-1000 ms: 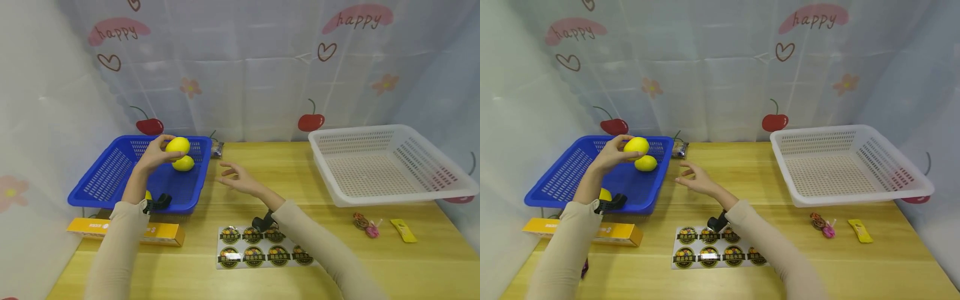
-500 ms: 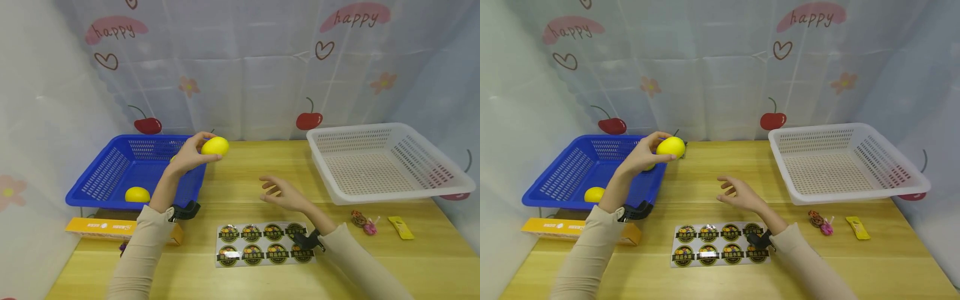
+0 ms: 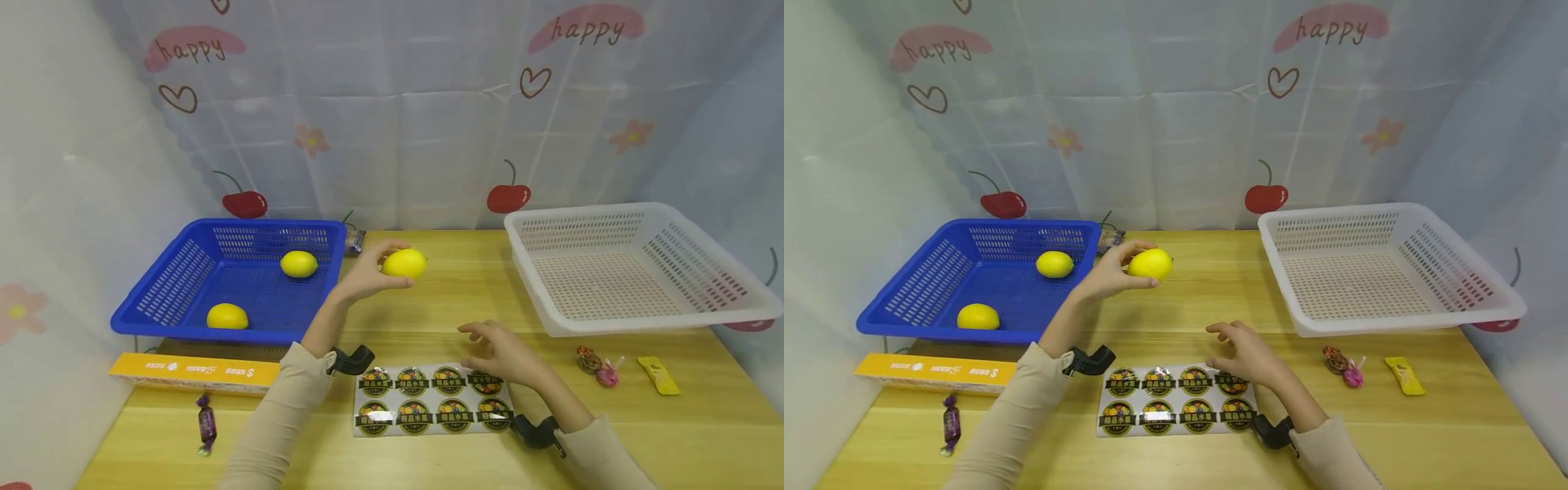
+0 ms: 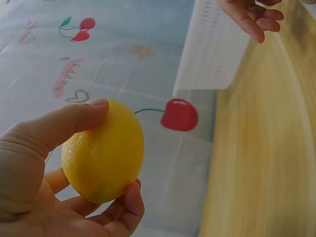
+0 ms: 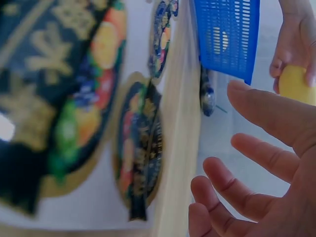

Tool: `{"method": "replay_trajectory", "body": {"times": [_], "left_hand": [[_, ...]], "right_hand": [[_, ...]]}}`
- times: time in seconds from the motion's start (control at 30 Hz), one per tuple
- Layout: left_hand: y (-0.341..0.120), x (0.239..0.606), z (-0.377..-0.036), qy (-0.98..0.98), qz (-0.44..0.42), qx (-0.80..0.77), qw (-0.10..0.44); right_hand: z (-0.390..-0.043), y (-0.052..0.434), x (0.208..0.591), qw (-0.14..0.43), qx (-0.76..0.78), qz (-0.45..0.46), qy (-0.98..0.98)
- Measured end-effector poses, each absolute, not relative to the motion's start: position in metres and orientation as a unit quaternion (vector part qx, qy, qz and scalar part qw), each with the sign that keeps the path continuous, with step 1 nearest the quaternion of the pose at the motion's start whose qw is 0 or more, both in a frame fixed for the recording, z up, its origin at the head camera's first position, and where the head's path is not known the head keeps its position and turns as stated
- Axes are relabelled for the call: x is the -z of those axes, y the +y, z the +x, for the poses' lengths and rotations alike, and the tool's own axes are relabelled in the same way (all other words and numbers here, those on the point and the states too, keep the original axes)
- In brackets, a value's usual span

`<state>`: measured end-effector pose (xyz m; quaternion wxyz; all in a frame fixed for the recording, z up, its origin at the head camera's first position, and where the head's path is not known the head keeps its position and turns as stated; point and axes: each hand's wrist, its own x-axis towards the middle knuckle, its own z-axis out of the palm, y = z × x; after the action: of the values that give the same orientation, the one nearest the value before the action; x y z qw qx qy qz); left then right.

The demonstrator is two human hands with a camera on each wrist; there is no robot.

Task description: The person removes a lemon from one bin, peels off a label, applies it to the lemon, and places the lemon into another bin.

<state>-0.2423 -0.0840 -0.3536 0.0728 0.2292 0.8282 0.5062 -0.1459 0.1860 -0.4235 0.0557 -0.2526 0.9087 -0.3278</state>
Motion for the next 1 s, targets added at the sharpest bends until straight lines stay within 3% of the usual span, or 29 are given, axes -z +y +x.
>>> {"method": "replay_trajectory", "body": {"times": [0.43,1.0], "left_hand": [[-0.056,0.424,-0.247,0.835,0.2,-0.493,0.144],[-0.047,0.441,-0.243,0.852,0.204,-0.462,0.14]], "right_hand": [[-0.133,0.194,0.437,0.084,0.303,-0.251,0.916],[-0.131,0.191,0.441,0.071,0.285,-0.231,0.927]]}}
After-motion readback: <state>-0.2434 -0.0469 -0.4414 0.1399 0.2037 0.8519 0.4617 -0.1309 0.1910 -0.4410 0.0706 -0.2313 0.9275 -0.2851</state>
